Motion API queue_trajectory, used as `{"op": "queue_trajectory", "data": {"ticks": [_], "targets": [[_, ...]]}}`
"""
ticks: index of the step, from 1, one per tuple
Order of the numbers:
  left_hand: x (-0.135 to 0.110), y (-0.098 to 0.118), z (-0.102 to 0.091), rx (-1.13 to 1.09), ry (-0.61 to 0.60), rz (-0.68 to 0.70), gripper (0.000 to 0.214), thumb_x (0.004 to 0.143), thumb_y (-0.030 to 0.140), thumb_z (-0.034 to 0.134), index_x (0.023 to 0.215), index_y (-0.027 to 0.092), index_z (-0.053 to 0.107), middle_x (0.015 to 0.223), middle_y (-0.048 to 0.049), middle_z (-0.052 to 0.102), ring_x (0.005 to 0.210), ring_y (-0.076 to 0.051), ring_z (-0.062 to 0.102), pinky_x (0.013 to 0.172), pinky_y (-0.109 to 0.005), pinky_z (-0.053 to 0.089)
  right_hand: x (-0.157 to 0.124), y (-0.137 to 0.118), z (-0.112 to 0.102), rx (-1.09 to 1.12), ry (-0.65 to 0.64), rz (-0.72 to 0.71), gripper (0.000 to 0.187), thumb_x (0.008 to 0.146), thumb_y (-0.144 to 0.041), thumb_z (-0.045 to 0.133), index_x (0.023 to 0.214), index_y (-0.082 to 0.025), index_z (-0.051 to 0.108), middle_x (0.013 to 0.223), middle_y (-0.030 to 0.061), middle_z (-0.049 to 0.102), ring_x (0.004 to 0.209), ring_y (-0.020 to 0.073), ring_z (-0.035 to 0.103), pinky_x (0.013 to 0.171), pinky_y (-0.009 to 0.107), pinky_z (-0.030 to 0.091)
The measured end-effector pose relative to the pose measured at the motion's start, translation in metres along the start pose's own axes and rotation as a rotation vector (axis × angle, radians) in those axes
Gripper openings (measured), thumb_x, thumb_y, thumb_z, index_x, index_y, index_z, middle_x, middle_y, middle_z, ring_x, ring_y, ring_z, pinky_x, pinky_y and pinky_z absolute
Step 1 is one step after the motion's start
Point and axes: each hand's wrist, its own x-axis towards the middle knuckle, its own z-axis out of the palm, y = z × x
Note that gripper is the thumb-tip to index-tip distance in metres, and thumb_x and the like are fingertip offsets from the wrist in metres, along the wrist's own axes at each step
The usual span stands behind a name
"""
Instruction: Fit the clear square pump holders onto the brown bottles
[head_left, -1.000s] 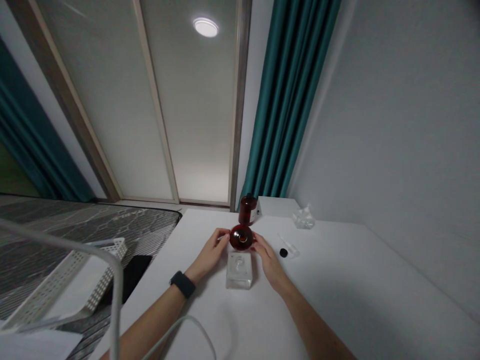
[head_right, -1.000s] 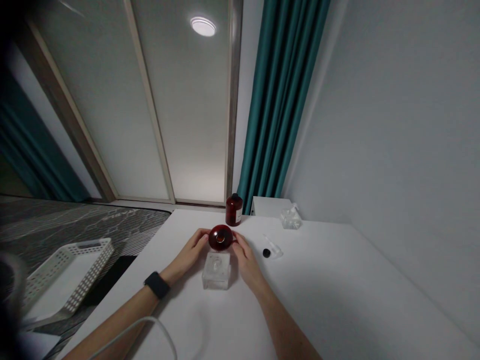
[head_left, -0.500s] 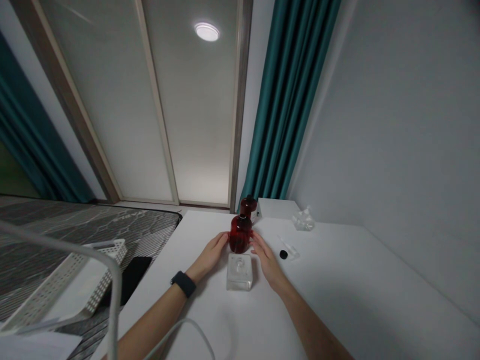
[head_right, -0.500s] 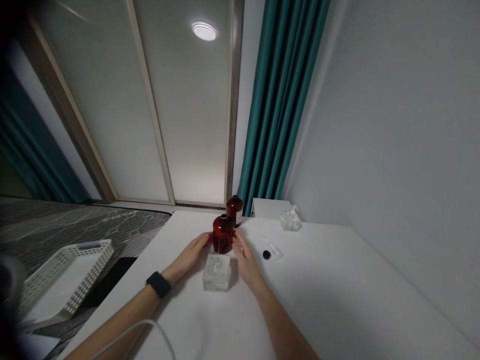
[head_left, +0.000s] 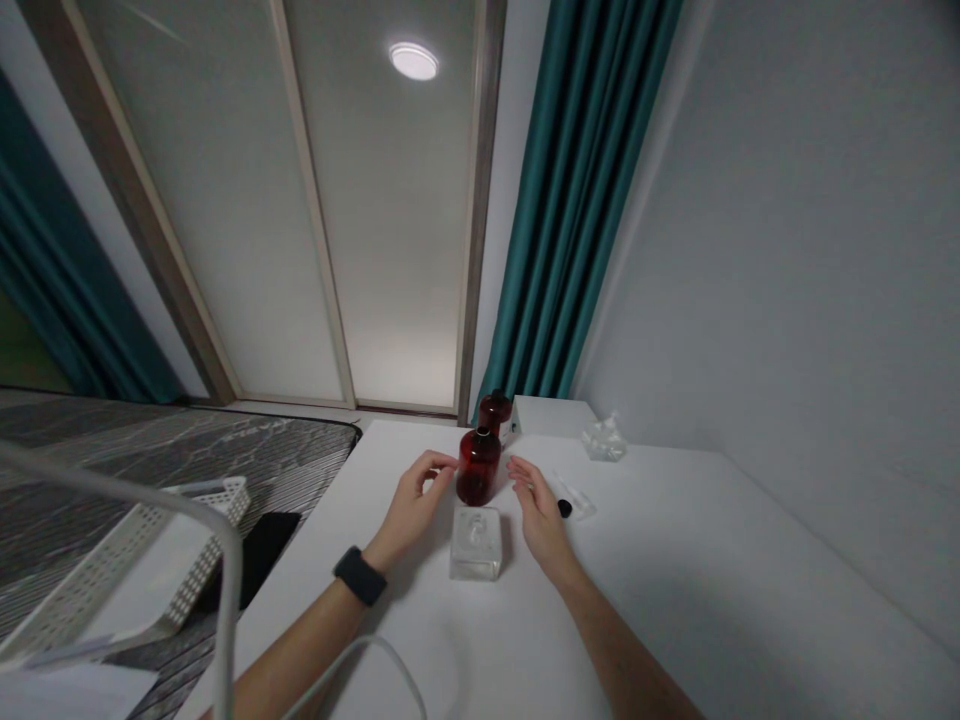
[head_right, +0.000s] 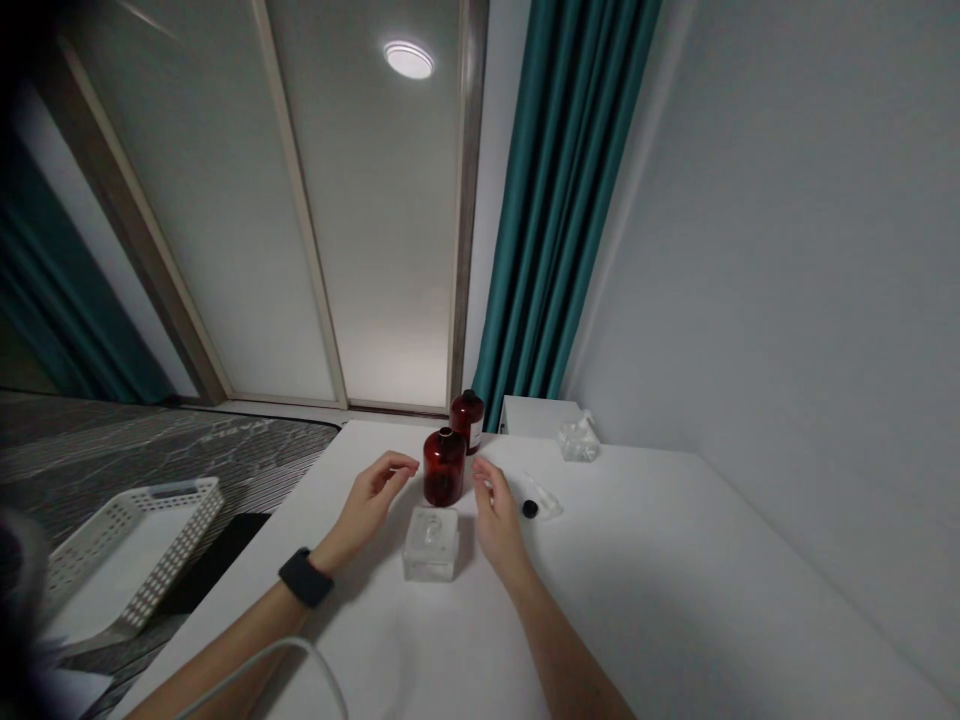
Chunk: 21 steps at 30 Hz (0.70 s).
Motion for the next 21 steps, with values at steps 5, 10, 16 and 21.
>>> {"op": "queue_trajectory", "data": {"ticks": [5, 10, 16, 21], "targets": [[-0.006, 0.009, 0.006, -0.118, -0.021, -0.046, 0.02, 0.089, 0.035, 0.059, 0.089, 0.017, 0.067, 0.084, -0.0032, 0.069, 0.08, -0.019, 0.062, 0.075, -0.03, 0.048, 0.008, -0.005, -0.032, -0.289, -0.132, -0.211, 0.036, 0.093, -0.017, 0.04, 0.118, -0.023, 0.065, 0.111, 0.0083, 0.07, 0.11, 0.0238, 0.06, 0.101, 0.045, 0.046], [-0.007, 0.021, 0.006, -0.155, -0.147, -0.062, 0.021, 0.088, 0.036, 0.059, 0.088, 0.017, 0.067, 0.077, -0.0013, 0.065, 0.074, -0.017, 0.06, 0.071, -0.028, 0.048, 0.003, 0.003, -0.074, -0.543, -0.174, -0.242, 0.042, 0.079, -0.009, 0.05, 0.114, -0.022, 0.069, 0.127, 0.0115, 0.061, 0.128, 0.031, 0.045, 0.11, 0.055, 0.034], [-0.007, 0.03, 0.001, -0.104, -0.214, -0.073, 0.024, 0.091, 0.04, 0.056, 0.091, 0.018, 0.066, 0.074, -0.0007, 0.064, 0.072, -0.018, 0.06, 0.069, -0.029, 0.049, -0.007, 0.016, -0.102, -0.85, -0.259, -0.104, 0.052, 0.067, -0.007, 0.053, 0.114, -0.025, 0.064, 0.142, 0.0106, 0.046, 0.142, 0.0332, 0.031, 0.113, 0.055, 0.029], [-0.007, 0.032, -0.005, 0.043, -0.341, -0.043, 0.027, 0.093, 0.042, 0.054, 0.098, 0.019, 0.067, 0.086, -0.0038, 0.069, 0.08, -0.02, 0.063, 0.074, -0.03, 0.05, -0.006, 0.022, -0.105, -0.828, -0.27, -0.077, 0.046, 0.072, -0.011, 0.055, 0.117, -0.022, 0.062, 0.143, 0.0131, 0.044, 0.142, 0.0321, 0.031, 0.114, 0.052, 0.029]]}}
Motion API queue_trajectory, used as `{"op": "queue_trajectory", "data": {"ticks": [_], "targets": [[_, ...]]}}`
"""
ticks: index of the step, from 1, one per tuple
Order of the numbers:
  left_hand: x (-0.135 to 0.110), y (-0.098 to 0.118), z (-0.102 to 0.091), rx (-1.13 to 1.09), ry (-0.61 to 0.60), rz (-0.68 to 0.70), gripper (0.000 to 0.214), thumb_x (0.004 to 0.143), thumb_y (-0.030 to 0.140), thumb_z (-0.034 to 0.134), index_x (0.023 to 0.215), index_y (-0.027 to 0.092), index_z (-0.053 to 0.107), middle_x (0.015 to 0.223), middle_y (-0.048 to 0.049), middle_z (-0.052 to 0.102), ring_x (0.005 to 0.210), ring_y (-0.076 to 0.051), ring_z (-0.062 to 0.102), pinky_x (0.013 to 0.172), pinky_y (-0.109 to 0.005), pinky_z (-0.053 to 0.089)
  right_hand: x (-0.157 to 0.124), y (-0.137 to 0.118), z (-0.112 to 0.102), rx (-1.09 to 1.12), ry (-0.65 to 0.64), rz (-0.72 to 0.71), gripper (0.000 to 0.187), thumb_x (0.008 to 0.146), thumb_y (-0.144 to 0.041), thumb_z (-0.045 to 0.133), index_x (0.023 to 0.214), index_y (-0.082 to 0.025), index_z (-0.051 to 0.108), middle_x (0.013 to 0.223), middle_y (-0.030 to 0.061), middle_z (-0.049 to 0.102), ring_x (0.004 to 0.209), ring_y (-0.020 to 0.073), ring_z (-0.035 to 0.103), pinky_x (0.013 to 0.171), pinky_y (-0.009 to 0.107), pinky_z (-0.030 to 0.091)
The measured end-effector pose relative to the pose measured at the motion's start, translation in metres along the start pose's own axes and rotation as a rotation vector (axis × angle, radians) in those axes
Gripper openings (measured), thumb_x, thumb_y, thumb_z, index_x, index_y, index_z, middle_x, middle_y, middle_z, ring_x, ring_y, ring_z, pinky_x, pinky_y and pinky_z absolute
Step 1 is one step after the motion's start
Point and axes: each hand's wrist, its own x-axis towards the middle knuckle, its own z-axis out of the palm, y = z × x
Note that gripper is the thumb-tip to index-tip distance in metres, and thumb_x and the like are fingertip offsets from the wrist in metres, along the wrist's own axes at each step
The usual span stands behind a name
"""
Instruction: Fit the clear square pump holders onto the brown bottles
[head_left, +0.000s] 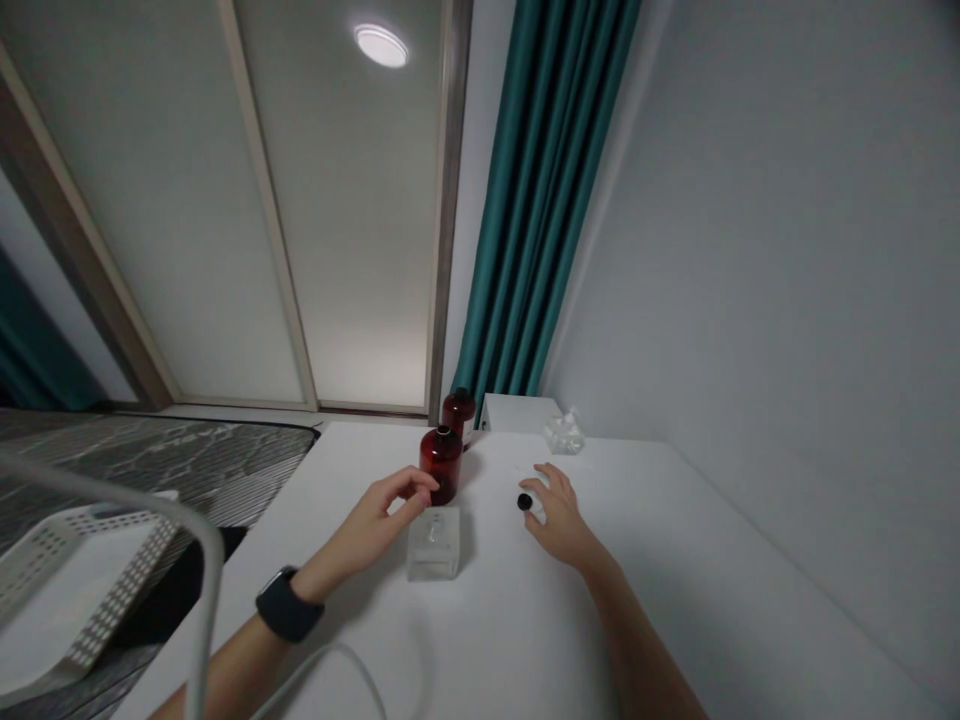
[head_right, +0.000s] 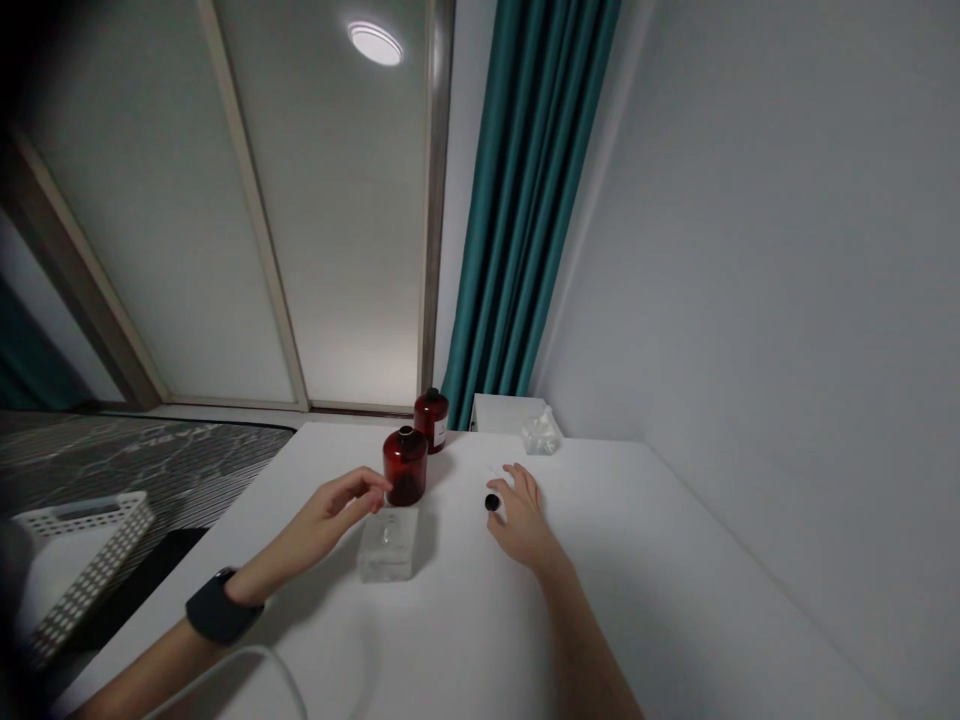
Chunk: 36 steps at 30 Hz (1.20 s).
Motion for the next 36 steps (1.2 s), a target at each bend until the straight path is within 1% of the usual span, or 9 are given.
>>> {"op": "queue_trajectory", "data": {"ticks": [4, 7, 10, 18, 22, 25, 28, 31, 36], "targets": [[-0.005, -0.001, -0.005, 0.111, -0.023, 0.064, 0.024, 0.095, 0.039, 0.052, 0.098, 0.02, 0.067, 0.091, -0.0042, 0.069, 0.085, -0.02, 0.063, 0.077, -0.03, 0.049, 0.001, 0.005, 0.005, 0.03, 0.009, 0.024, 0.053, 0.073, -0.01, 0.054, 0.126, -0.018, 0.057, 0.14, 0.0156, 0.045, 0.137, 0.0298, 0.038, 0.113, 0.049, 0.032], [-0.011, -0.007, -0.006, 0.183, 0.055, 0.183, 0.022, 0.095, 0.035, 0.05, 0.094, 0.019, 0.065, 0.09, -0.0054, 0.066, 0.084, -0.021, 0.061, 0.077, -0.031, 0.049, 0.002, 0.007, 0.008, 0.036, 0.014, 0.04, 0.062, 0.075, -0.009, 0.051, 0.136, -0.019, 0.048, 0.142, 0.0153, 0.042, 0.136, 0.0283, 0.038, 0.112, 0.048, 0.034], [-0.017, -0.015, -0.003, 0.207, 0.093, 0.235, 0.021, 0.096, 0.032, 0.047, 0.099, 0.018, 0.063, 0.091, -0.0061, 0.064, 0.084, -0.021, 0.059, 0.077, -0.033, 0.049, 0.004, 0.008, 0.009, 0.039, 0.023, 0.061, 0.063, 0.079, -0.008, 0.047, 0.141, -0.02, 0.043, 0.144, 0.0145, 0.041, 0.136, 0.0271, 0.039, 0.111, 0.046, 0.034], [-0.02, -0.033, 0.011, 0.29, 0.022, 0.263, 0.029, 0.095, 0.033, 0.047, 0.119, 0.02, 0.056, 0.11, -0.0111, 0.058, 0.101, -0.026, 0.056, 0.089, -0.04, 0.049, -0.001, 0.017, 0.009, -0.012, -0.078, 0.15, 0.056, 0.074, -0.008, 0.049, 0.126, -0.026, 0.059, 0.125, 0.0107, 0.054, 0.119, 0.0296, 0.05, 0.1, 0.047, 0.039], [-0.02, -0.041, 0.009, 0.312, -0.058, 0.254, 0.042, 0.091, 0.032, 0.055, 0.131, 0.022, 0.048, 0.119, -0.0112, 0.056, 0.105, -0.027, 0.056, 0.093, -0.042, 0.049, -0.003, 0.022, 0.002, -0.006, -0.145, 0.131, 0.06, 0.074, -0.009, 0.051, 0.13, -0.03, 0.057, 0.122, 0.0079, 0.058, 0.114, 0.0275, 0.052, 0.098, 0.043, 0.04], [-0.021, -0.044, 0.006, 0.319, -0.12, 0.254, 0.051, 0.088, 0.033, 0.061, 0.136, 0.023, 0.045, 0.124, -0.011, 0.056, 0.11, -0.028, 0.057, 0.095, -0.041, 0.05, -0.004, 0.026, -0.004, 0.013, -0.167, 0.105, 0.06, 0.076, -0.007, 0.049, 0.131, -0.029, 0.057, 0.122, 0.0073, 0.06, 0.114, 0.026, 0.052, 0.097, 0.041, 0.041], [-0.022, -0.045, 0.006, 0.307, -0.162, 0.266, 0.053, 0.087, 0.034, 0.063, 0.136, 0.023, 0.045, 0.127, -0.0119, 0.055, 0.114, -0.029, 0.057, 0.097, -0.041, 0.049, -0.004, 0.026, -0.009, 0.035, -0.16, 0.084, 0.054, 0.078, -0.007, 0.048, 0.126, -0.028, 0.06, 0.121, 0.007, 0.061, 0.113, 0.026, 0.054, 0.097, 0.041, 0.042], [-0.022, -0.045, 0.007, 0.302, -0.165, 0.248, 0.051, 0.087, 0.035, 0.063, 0.133, 0.021, 0.049, 0.126, -0.0128, 0.057, 0.114, -0.03, 0.058, 0.098, -0.041, 0.049, -0.001, 0.021, -0.012, 0.064, -0.118, 0.059, 0.05, 0.079, -0.007, 0.048, 0.124, -0.027, 0.06, 0.119, 0.0071, 0.063, 0.111, 0.0269, 0.054, 0.097, 0.042, 0.043], [-0.022, -0.044, 0.007, 0.324, -0.161, 0.206, 0.054, 0.084, 0.038, 0.065, 0.133, 0.021, 0.051, 0.125, -0.0132, 0.058, 0.113, -0.031, 0.058, 0.097, -0.042, 0.05, 0.006, -0.008, -0.014, 0.139, -0.01, -0.022, 0.044, 0.087, -0.011, 0.044, 0.127, -0.025, 0.057, 0.129, 0.009, 0.06, 0.119, 0.0272, 0.051, 0.104, 0.045, 0.04]]}}
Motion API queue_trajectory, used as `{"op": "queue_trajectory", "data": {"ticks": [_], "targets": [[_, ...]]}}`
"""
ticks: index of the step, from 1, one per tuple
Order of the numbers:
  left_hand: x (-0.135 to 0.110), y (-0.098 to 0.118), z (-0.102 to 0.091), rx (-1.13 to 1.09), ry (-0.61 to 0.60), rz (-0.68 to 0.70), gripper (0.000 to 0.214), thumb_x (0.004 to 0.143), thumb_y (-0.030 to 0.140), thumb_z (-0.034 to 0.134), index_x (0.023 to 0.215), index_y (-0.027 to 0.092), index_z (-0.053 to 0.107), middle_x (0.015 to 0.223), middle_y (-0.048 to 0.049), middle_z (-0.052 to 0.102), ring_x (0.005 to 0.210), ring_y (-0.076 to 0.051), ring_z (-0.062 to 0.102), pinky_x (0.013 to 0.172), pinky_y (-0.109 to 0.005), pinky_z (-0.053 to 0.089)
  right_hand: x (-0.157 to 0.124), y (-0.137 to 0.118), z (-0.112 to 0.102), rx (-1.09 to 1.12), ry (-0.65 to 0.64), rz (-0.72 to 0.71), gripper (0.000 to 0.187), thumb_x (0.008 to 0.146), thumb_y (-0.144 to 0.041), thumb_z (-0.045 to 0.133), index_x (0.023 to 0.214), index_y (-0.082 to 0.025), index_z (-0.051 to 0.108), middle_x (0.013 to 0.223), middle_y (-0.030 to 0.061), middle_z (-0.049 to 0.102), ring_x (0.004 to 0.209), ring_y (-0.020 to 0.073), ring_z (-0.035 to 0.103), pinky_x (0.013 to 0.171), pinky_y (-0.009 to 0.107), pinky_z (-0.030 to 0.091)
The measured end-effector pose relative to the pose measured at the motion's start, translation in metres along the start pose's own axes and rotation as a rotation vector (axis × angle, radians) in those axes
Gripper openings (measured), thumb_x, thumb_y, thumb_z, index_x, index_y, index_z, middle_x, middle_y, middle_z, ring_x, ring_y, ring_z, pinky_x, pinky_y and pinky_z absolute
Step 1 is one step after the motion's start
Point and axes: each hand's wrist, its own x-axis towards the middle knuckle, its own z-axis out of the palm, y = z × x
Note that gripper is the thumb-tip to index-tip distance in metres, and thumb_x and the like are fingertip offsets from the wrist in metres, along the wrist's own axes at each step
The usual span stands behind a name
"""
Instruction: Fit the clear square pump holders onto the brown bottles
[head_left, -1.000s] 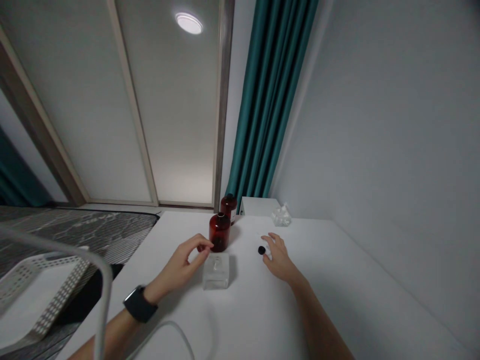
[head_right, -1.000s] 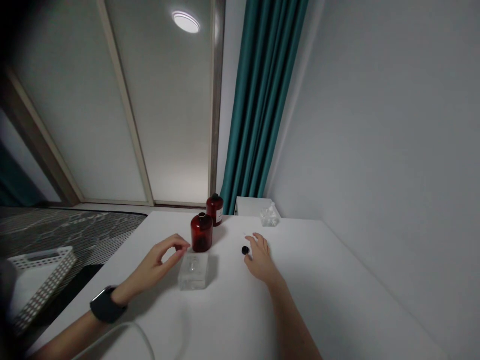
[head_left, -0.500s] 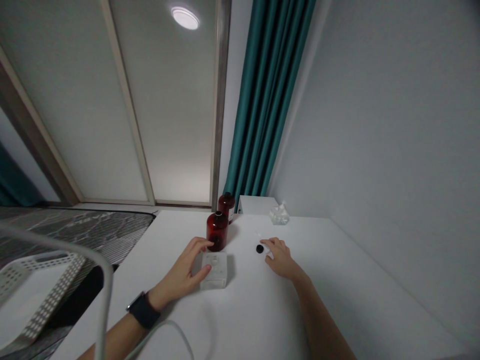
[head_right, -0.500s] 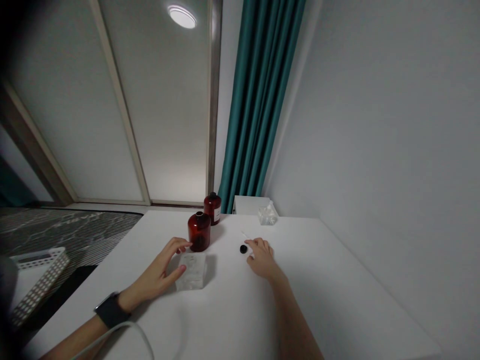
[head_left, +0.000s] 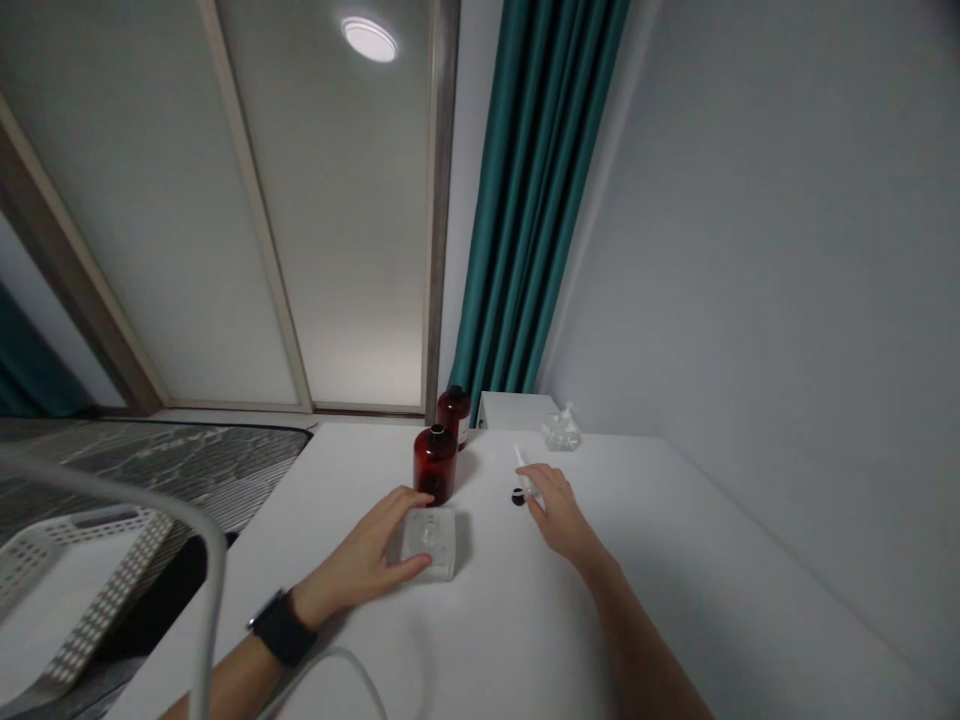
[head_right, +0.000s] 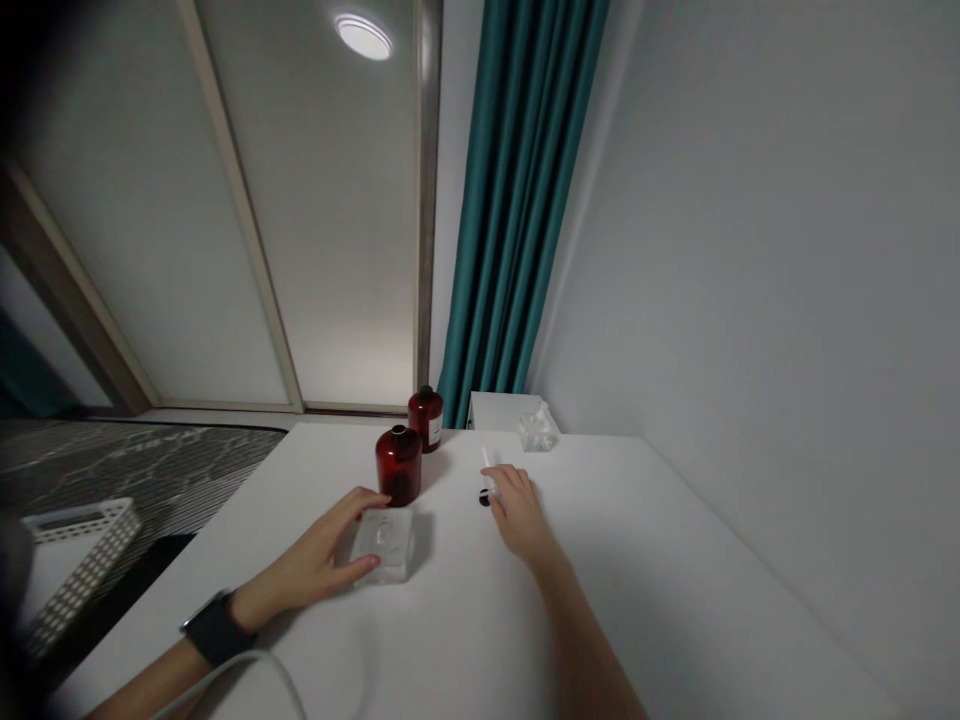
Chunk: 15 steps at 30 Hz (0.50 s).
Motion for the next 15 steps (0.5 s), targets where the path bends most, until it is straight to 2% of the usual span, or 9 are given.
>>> {"op": "queue_trajectory", "data": {"ticks": [3, 5, 7, 9, 12, 15], "targets": [[-0.001, 0.001, -0.001, 0.004, -0.001, 0.008, 0.052, 0.087, 0.04, 0.063, 0.134, 0.022, 0.051, 0.125, -0.0127, 0.059, 0.113, -0.031, 0.058, 0.098, -0.042, 0.048, -0.002, -0.032, 0.005, 0.206, 0.123, -0.101, 0.035, 0.087, -0.017, 0.05, 0.12, -0.024, 0.059, 0.123, 0.01, 0.062, 0.12, 0.0287, 0.052, 0.107, 0.047, 0.038], [-0.002, 0.003, -0.002, -0.017, 0.029, 0.028, 0.047, 0.094, 0.041, 0.053, 0.136, 0.022, 0.049, 0.123, -0.0123, 0.06, 0.112, -0.029, 0.057, 0.098, -0.042, 0.047, -0.008, -0.055, 0.01, 0.437, 0.152, -0.108, 0.032, 0.085, -0.02, 0.054, 0.116, -0.025, 0.059, 0.117, 0.0086, 0.064, 0.114, 0.0274, 0.056, 0.104, 0.044, 0.041], [-0.003, 0.006, -0.004, -0.042, 0.104, 0.048, 0.043, 0.1, 0.04, 0.039, 0.139, 0.022, 0.047, 0.119, -0.012, 0.061, 0.109, -0.028, 0.057, 0.097, -0.042, 0.046, -0.014, -0.075, 0.015, 0.734, 0.072, -0.066, 0.03, 0.088, -0.025, 0.054, 0.118, -0.025, 0.056, 0.111, 0.0069, 0.066, 0.104, 0.0246, 0.06, 0.095, 0.038, 0.046], [-0.003, 0.01, -0.006, -0.049, 0.212, 0.06, 0.043, 0.102, 0.041, 0.033, 0.138, 0.022, 0.047, 0.117, -0.012, 0.06, 0.107, -0.027, 0.056, 0.094, -0.042, 0.046, -0.019, -0.089, 0.019, 0.98, -0.051, -0.026, 0.029, 0.091, -0.033, 0.051, 0.118, -0.024, 0.056, 0.103, 0.0059, 0.067, 0.098, 0.0238, 0.062, 0.088, 0.036, 0.047], [-0.003, 0.015, -0.007, -0.006, 0.343, 0.09, 0.043, 0.101, 0.042, 0.039, 0.137, 0.022, 0.047, 0.117, -0.0122, 0.056, 0.108, -0.027, 0.054, 0.093, -0.042, 0.047, -0.021, -0.098, 0.024, 1.191, -0.115, 0.008, 0.03, 0.089, -0.04, 0.051, 0.111, -0.023, 0.06, 0.092, 0.0052, 0.068, 0.091, 0.0243, 0.061, 0.085, 0.036, 0.046], [-0.005, 0.02, -0.005, 0.079, 0.369, 0.11, 0.044, 0.094, 0.037, 0.053, 0.136, 0.022, 0.05, 0.119, -0.0128, 0.054, 0.111, -0.028, 0.053, 0.095, -0.044, 0.047, -0.019, -0.101, 0.027, 1.268, -0.125, 0.071, 0.031, 0.086, -0.045, 0.05, 0.103, -0.022, 0.063, 0.086, 0.0052, 0.067, 0.084, 0.0245, 0.06, 0.081, 0.037, 0.045]]}}
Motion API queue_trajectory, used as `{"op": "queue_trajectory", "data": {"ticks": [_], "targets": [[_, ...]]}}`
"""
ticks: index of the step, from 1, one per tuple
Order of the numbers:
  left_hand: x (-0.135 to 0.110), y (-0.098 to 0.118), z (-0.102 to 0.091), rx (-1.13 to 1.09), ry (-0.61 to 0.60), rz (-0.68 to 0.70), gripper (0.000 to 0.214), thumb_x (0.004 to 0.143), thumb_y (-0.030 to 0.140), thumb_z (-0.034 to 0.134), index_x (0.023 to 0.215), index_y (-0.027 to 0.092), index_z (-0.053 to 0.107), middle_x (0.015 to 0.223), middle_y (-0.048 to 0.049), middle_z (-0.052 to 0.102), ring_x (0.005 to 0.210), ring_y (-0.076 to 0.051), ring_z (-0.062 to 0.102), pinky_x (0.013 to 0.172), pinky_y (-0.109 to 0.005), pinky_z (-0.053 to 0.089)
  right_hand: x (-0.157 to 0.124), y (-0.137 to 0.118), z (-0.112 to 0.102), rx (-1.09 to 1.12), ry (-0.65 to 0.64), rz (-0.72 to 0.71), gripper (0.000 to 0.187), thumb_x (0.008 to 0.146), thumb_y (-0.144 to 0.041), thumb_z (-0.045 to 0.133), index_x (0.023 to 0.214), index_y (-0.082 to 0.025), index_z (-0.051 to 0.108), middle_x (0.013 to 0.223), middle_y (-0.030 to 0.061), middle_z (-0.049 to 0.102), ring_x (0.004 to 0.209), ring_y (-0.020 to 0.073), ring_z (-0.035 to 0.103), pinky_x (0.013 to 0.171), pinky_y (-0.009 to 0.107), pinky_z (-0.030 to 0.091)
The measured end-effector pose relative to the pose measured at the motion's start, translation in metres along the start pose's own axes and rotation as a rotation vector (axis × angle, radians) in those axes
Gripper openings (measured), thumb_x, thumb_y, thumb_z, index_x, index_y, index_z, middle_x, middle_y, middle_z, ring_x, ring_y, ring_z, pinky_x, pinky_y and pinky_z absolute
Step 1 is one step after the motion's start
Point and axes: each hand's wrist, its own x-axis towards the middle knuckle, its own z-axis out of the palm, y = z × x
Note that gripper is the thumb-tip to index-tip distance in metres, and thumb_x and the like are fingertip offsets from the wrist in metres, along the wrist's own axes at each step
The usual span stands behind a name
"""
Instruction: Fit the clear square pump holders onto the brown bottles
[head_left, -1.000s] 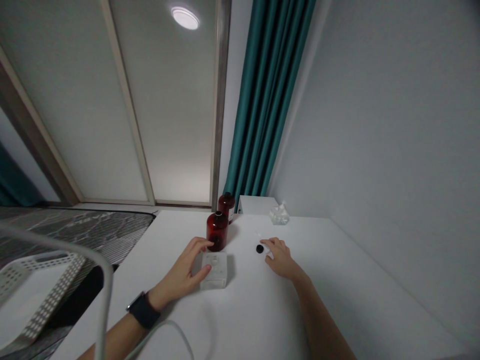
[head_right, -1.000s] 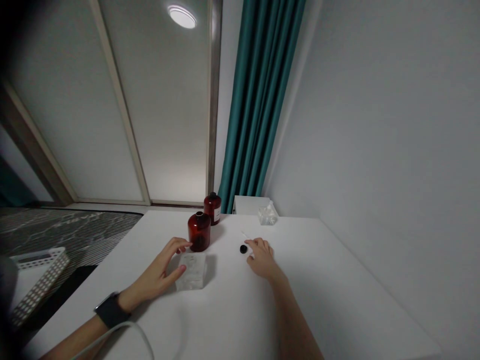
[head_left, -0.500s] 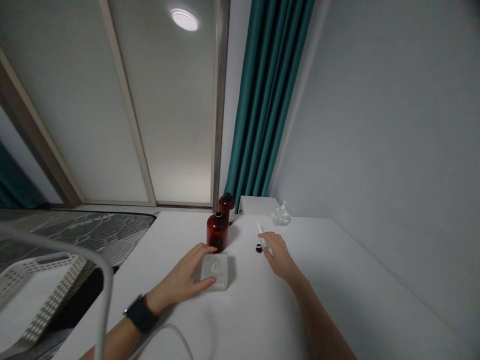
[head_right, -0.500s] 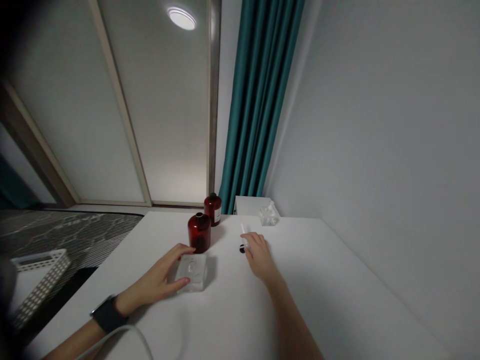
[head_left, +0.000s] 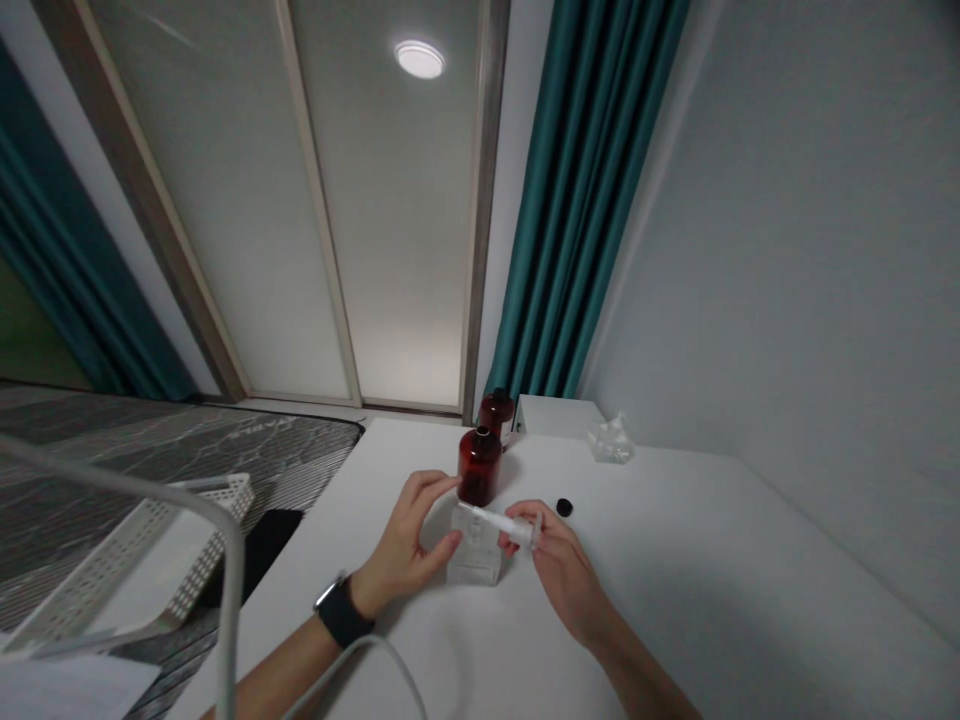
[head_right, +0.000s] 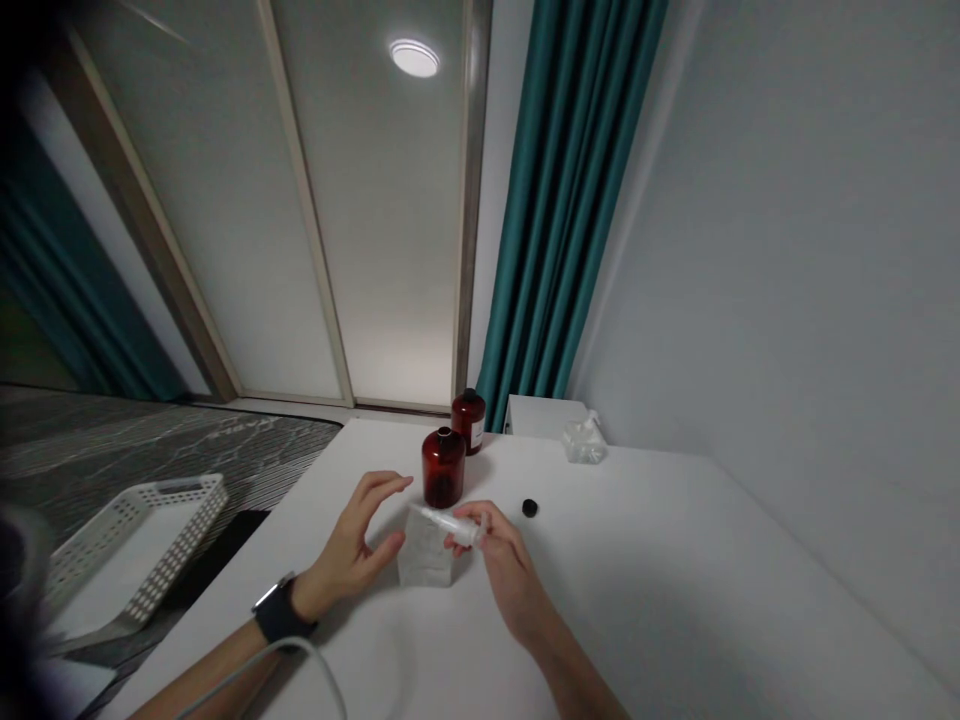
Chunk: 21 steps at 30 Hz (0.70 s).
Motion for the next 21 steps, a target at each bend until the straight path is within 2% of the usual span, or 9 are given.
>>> {"op": "queue_trajectory", "data": {"ticks": [5, 10, 13, 17, 21], "targets": [[-0.002, 0.013, 0.008, 0.005, 0.033, 0.006, 0.026, 0.093, 0.028, 0.059, 0.119, 0.024, 0.063, 0.108, -0.0103, 0.06, 0.103, -0.025, 0.058, 0.087, -0.039, 0.052, 0.003, -0.003, 0.006, 0.071, 0.003, 0.025, 0.028, 0.088, -0.041, 0.048, 0.102, -0.023, 0.064, 0.08, 0.0046, 0.069, 0.079, 0.0239, 0.059, 0.077, 0.036, 0.045], [0.002, 0.021, 0.012, -0.015, 0.072, 0.091, 0.01, 0.094, 0.022, 0.061, 0.102, 0.023, 0.065, 0.097, -0.0075, 0.062, 0.092, -0.022, 0.06, 0.079, -0.035, 0.053, 0.004, 0.003, 0.008, 0.153, 0.002, 0.03, 0.027, 0.092, -0.042, 0.044, 0.096, -0.022, 0.063, 0.077, 0.0051, 0.069, 0.074, 0.0224, 0.057, 0.073, 0.034, 0.043], [0.003, 0.023, 0.013, -0.012, 0.087, 0.154, 0.009, 0.095, 0.019, 0.061, 0.103, 0.021, 0.064, 0.096, -0.0068, 0.062, 0.091, -0.02, 0.059, 0.078, -0.034, 0.052, 0.004, 0.009, 0.005, 0.058, 0.063, 0.012, 0.033, 0.095, -0.048, 0.043, 0.093, -0.022, 0.063, 0.076, 0.0033, 0.066, 0.074, 0.0209, 0.055, 0.072, 0.033, 0.043], [0.005, 0.023, 0.013, 0.018, 0.105, 0.156, 0.009, 0.095, 0.017, 0.061, 0.103, 0.02, 0.063, 0.096, -0.0058, 0.061, 0.091, -0.019, 0.058, 0.079, -0.033, 0.051, 0.004, 0.008, -0.001, -0.155, 0.188, -0.005, 0.034, 0.091, -0.052, 0.055, 0.102, -0.021, 0.066, 0.085, 0.0019, 0.065, 0.079, 0.0193, 0.057, 0.075, 0.03, 0.045], [0.005, 0.02, 0.013, 0.016, 0.099, 0.126, 0.008, 0.096, 0.018, 0.061, 0.103, 0.021, 0.064, 0.097, -0.0057, 0.059, 0.092, -0.02, 0.058, 0.08, -0.033, 0.05, 0.005, 0.003, -0.004, -0.253, 0.185, -0.009, 0.037, 0.089, -0.052, 0.06, 0.109, -0.021, 0.066, 0.097, 0.0045, 0.068, 0.085, 0.0201, 0.061, 0.079, 0.031, 0.049]]}}
